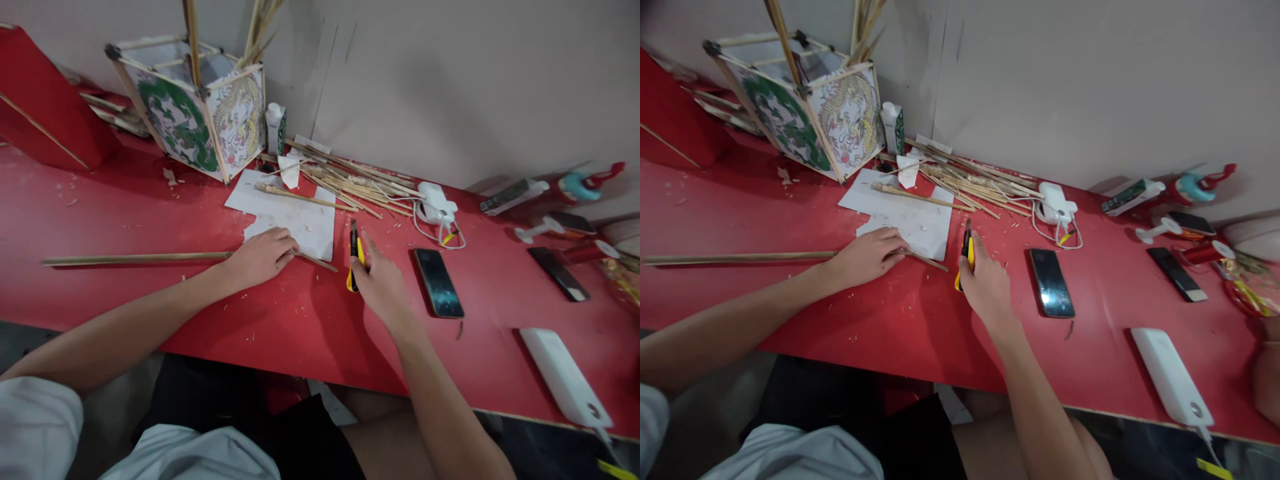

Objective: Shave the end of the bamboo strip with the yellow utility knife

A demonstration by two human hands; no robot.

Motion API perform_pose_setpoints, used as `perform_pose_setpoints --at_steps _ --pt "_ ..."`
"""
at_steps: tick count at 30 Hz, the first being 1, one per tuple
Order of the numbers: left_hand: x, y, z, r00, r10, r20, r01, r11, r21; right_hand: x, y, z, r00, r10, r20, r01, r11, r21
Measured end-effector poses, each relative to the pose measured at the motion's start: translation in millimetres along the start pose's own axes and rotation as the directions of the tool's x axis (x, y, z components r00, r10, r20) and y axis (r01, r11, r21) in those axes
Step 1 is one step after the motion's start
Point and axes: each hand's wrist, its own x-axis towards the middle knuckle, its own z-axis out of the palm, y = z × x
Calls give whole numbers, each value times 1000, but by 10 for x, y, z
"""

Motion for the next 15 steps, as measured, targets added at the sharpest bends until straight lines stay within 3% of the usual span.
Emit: perform_pose_setpoints --at_steps 3,6,11,15 --pt "-20 60 -38 1000 13 -4 -13 999 33 11 80 14 999 34 -1 -34 999 -10" --pt "-46 128 -68 998 49 -36 -45 995 92 -44 35 -28 995 10 -100 -11 1000 -8" --pt "-106 221 -91 980 156 -123 -127 968 217 -185 -204 -2 954 -234 -186 242 970 26" --pt "-142 281 -137 952 238 -191 -170 933 318 -223 -319 86 895 -411 -174 414 910 -22"
